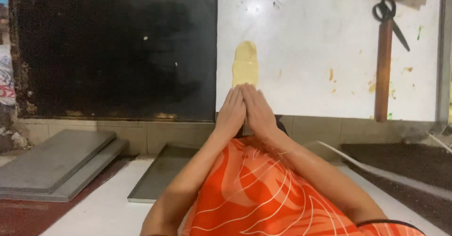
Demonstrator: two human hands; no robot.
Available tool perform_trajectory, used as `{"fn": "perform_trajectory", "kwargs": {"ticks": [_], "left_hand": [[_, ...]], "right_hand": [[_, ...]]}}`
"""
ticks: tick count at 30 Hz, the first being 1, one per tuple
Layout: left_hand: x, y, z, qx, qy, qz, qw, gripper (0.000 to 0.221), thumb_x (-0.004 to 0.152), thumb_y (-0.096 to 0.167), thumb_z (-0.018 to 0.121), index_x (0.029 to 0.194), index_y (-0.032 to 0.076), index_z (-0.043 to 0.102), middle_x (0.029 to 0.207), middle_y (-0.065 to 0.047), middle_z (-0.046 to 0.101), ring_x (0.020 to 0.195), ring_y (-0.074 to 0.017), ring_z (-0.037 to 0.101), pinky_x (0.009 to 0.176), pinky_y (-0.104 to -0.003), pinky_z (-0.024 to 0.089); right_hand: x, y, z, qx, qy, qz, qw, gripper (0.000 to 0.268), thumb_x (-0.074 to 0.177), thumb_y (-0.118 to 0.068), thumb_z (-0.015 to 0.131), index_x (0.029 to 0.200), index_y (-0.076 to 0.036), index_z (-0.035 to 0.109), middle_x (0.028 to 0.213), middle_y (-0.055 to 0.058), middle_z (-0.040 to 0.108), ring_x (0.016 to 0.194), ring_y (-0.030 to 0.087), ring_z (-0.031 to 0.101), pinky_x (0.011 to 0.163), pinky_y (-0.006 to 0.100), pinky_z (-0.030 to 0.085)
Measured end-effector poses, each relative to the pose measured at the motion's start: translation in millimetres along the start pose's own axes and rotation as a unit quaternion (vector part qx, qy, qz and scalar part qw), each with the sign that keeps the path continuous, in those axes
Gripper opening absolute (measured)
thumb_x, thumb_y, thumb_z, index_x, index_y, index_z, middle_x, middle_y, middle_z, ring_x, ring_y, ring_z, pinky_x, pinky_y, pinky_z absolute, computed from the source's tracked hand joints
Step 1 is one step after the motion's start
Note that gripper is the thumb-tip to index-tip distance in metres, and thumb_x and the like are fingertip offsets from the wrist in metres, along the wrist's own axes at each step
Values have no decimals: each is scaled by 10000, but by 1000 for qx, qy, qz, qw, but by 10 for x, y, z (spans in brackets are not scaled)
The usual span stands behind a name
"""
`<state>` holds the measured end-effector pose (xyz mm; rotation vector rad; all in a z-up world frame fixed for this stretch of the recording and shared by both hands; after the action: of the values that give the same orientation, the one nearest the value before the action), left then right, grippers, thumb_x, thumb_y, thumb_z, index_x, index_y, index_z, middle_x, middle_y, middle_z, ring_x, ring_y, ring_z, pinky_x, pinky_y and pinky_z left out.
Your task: Flattening dough balls with a rolling pin, adding filling, and rolling them into cylindrical shapes on a bakery work surface.
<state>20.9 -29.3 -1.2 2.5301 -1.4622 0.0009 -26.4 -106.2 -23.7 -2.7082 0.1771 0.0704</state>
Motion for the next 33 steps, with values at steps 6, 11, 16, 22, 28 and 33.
{"fn": "perform_trajectory", "kwargs": {"ticks": [6,11,16,22,28,33], "left_hand": [[-289,-123,755,-7,-31,-8,999,331,935,140,497,1195,-60,543,1137,-245,557,1155,-383,536,1097,-507,348],[-232,-170,300,85,-85,-21,993,399,949,183,529,1250,-79,524,1242,-229,535,1249,-332,482,1161,-481,248],[-93,-61,107,15,-51,-5,999,380,945,140,510,1253,-84,524,1242,-228,549,1251,-339,482,1161,-454,274],[-235,82,134,-40,16,15,999,387,859,129,535,1194,-62,562,1118,-218,556,1123,-377,532,1082,-496,356],[-33,-205,509,-120,-60,9,991,278,952,242,450,1098,91,633,1005,-64,571,1001,-244,581,1003,-449,399],[1112,-775,-12,-265,61,-239,932,234,976,94,502,1122,-82,554,1033,-200,522,966,-328,538,868,-460,468]], "right_hand": [[-167,406,260,-24,-19,22,999,458,925,-369,480,1302,-109,491,1113,95,567,1135,268,550,1008,414,415],[-226,327,68,-154,48,-74,984,268,929,-237,531,1121,-54,567,1042,104,505,1020,248,517,909,349,409],[-55,121,-5,-29,136,-82,987,231,881,-112,571,1096,-30,589,952,114,528,943,307,547,826,367,449],[-279,283,198,-30,104,-27,994,343,905,-251,527,1182,-65,609,1075,132,573,1051,307,557,907,405,450],[-3,485,-204,46,-75,68,994,275,940,-341,458,1014,-201,683,796,-11,597,812,211,627,779,337,504],[1009,837,-405,71,159,196,965,361,880,-228,651,1202,-69,625,1179,130,528,1103,327,570,900,401,505]]}}
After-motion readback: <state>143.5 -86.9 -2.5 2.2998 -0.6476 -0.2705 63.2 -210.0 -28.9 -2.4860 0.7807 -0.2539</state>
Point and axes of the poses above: each hand's wrist, its own x-axis towards the middle knuckle, its own z-axis out of the palm, y = z × x, the point moved 4 cm from there along x, towards the middle knuckle
